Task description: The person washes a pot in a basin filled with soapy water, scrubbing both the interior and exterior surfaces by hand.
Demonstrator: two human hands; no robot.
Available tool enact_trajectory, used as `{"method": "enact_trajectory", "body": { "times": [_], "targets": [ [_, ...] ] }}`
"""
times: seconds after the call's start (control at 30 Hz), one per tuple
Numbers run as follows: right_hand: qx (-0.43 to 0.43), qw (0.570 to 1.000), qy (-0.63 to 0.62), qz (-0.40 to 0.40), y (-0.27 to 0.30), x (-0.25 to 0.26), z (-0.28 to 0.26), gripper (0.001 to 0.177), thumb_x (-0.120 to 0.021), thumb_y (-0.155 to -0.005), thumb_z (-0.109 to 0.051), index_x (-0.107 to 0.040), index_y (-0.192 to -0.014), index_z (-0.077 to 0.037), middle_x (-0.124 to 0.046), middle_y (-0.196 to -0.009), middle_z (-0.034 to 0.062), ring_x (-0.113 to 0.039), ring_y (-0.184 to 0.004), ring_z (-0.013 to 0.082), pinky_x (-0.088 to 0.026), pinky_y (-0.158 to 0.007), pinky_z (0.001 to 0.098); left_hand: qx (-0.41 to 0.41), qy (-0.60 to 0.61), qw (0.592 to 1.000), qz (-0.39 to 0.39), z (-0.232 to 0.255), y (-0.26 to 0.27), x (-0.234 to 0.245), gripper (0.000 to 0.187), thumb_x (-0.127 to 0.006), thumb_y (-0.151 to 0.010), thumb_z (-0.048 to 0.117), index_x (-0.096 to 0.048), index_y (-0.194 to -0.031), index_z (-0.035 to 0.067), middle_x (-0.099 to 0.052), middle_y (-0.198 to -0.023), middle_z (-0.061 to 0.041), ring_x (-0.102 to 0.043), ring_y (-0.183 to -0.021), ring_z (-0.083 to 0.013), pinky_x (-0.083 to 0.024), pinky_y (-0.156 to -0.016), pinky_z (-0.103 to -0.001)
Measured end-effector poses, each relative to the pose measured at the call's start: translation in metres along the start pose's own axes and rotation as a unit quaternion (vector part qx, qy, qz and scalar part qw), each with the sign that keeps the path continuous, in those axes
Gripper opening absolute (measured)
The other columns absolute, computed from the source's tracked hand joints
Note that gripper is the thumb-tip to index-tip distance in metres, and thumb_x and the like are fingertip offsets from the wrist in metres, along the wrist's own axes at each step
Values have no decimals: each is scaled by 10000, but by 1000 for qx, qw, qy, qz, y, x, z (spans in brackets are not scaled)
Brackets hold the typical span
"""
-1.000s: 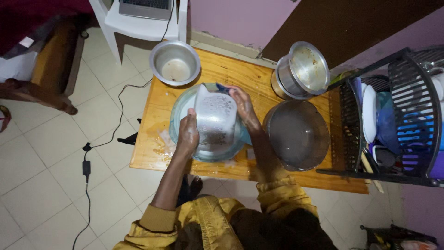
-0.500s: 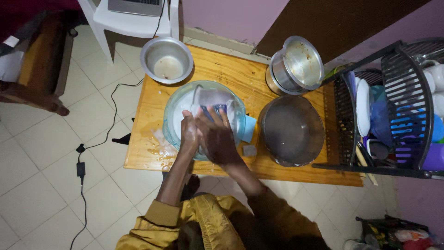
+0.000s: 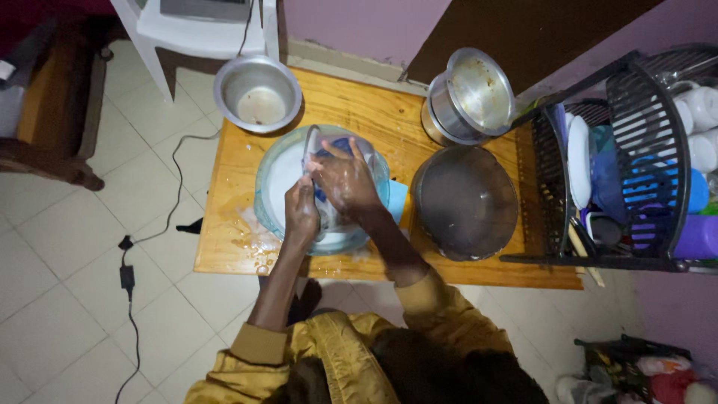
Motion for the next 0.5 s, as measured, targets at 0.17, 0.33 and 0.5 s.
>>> {"method": "enact_trajectory", "body": {
  "times": [0.17, 0.33, 0.5],
  "targets": [
    [-157, 984, -75, -32, -24, -5, 37, 247, -524, -1046, -367, -624, -1032, -141, -737, -1061, 154, -696, -1053, 371, -456, -960, 616, 53, -65, 995, -46, -5, 15, 7, 578, -427, -1081, 550, -534, -804, 54, -462, -693, 59, -438, -677, -73, -397, -592, -301],
    [-194, 976, -100, -3, -30, -28, 97, 268, -555, -1031, -324, -569, -1087, -63, -703, -929, 260, -676, -872, 494, -518, -728, 572, 68, -109, 988, -90, 1, 25, 4, 587, -483, -1047, 557, -524, -751, 52, -405, -638, 34, -387, -637, -85, -340, -548, -325],
    [-170, 984, 24, 49, -2, -28, 54, 339, -598, -951, -235, -597, -1200, -4, -670, -1142, 279, -634, -1094, 488, -510, -937, 555, 33, -107, 991, -79, 5, 22, 1, 649, -468, -1093, 592, -512, -766, 33, -408, -660, 26, -390, -671, -91, -355, -576, -332]
  ]
}}
Point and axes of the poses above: each hand's wrist, its own y-axis away from the middle knuckle, its own x-axis out of the back of the hand, z = x × y, the point moved 4 cm from there along -y, towards the middle knuckle
